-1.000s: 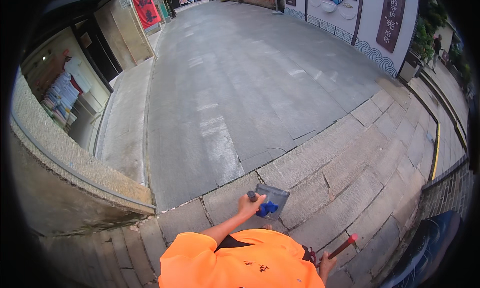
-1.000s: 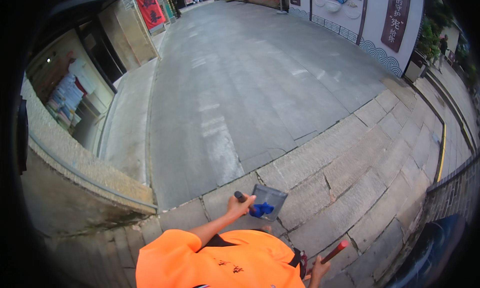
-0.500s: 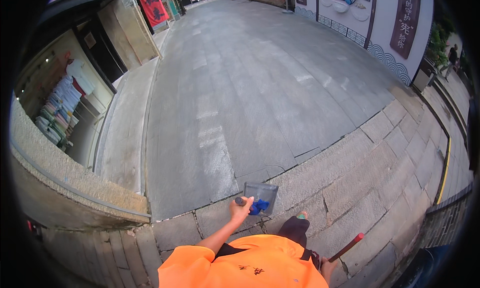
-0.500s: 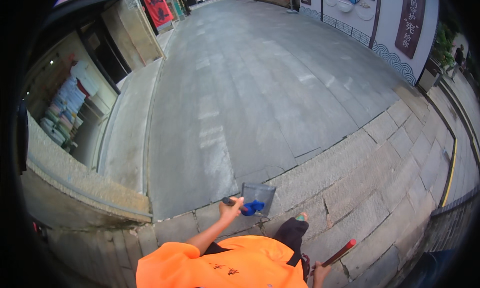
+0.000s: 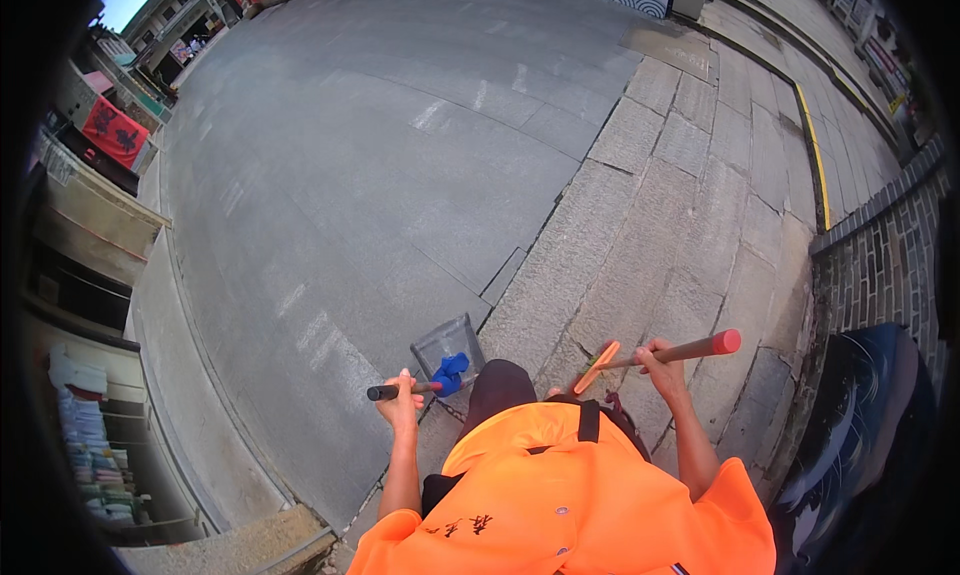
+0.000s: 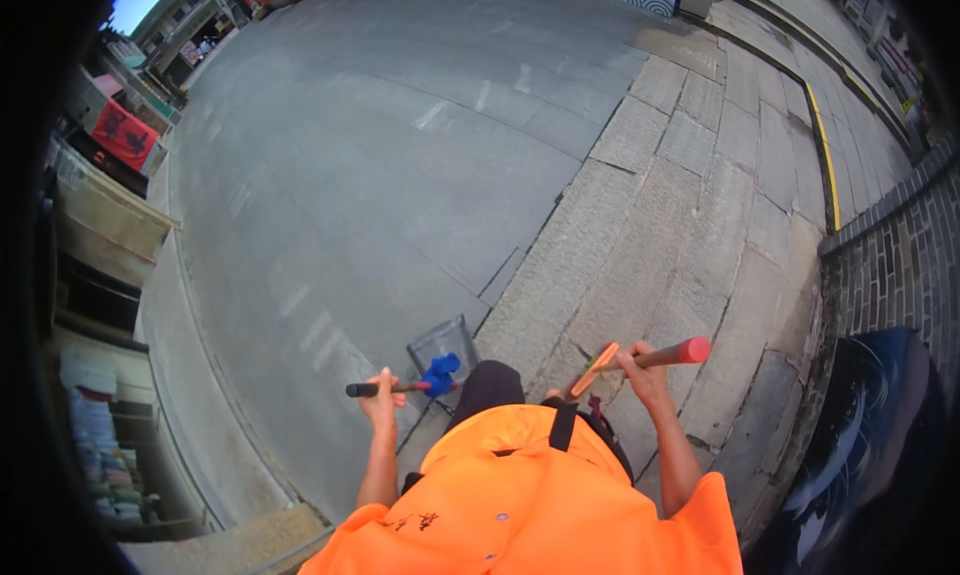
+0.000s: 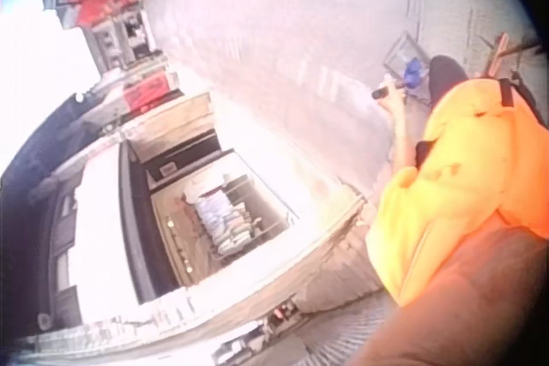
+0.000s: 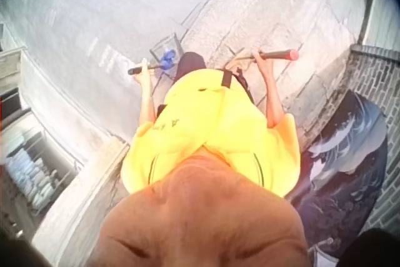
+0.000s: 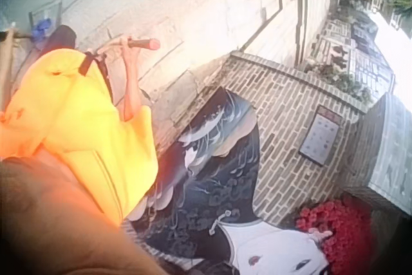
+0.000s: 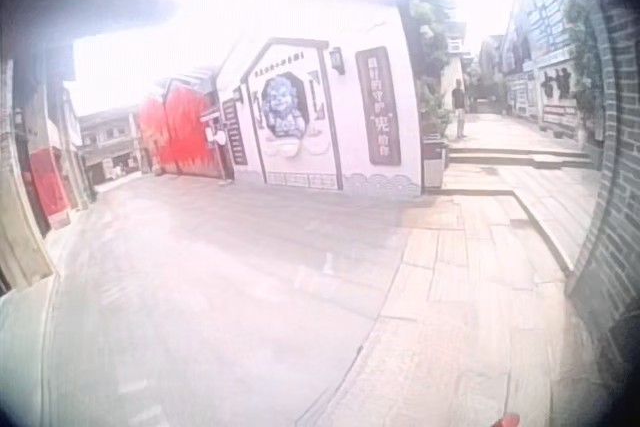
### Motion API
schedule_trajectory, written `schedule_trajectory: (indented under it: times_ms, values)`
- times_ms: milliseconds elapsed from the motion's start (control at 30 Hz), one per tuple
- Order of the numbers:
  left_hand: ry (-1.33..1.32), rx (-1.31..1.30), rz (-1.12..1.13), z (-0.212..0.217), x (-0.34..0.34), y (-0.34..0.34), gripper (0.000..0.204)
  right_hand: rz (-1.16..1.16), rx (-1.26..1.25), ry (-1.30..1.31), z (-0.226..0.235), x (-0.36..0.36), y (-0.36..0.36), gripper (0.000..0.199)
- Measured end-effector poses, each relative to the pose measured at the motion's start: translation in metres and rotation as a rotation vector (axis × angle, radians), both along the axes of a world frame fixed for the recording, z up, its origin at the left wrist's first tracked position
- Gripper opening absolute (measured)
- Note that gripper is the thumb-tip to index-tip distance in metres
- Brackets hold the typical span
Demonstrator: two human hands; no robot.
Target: The person sweeps a stone-paved alleyway and steps using a broom and dustpan. They collect debris into the dustpan while navigating narrow passages and ascending stairs in a pedestrian area.
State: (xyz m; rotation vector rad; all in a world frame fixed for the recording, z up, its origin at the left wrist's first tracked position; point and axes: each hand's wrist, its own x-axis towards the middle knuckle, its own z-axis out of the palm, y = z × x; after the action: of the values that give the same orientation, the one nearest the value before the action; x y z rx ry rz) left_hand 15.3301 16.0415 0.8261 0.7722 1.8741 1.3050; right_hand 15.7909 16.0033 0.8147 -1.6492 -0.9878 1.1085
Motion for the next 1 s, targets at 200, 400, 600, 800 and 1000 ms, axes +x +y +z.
schedule_trajectory:
  times_ms: [200, 400, 600, 800, 1000]
  values:
    - [-0.022, 0.016, -0.098, -0.018, 0.026, 0.148, 0.027, 0.033, 0.187, -0.254, 0.011, 0.002, 0.120, 0.011]
    - [-0.052, -0.012, -0.274, -0.034, 0.040, 0.310, 0.027, 0.067, 0.269, -0.405, 0.004, 0.007, 0.260, 0.009]
    - [-0.043, -0.003, -0.392, -0.029, 0.060, 0.462, 0.027, -0.133, 0.147, -0.365, -0.010, 0.001, 0.353, 0.017]
    - [-0.022, 0.011, -0.426, -0.049, 0.101, 0.590, 0.028, -0.441, 0.111, -0.157, -0.056, 0.049, 0.440, 0.026]
    - [0.042, 0.012, -0.367, -0.053, 0.157, 0.728, 0.030, -0.611, -0.082, -0.094, -0.125, 0.121, 0.566, 0.025]
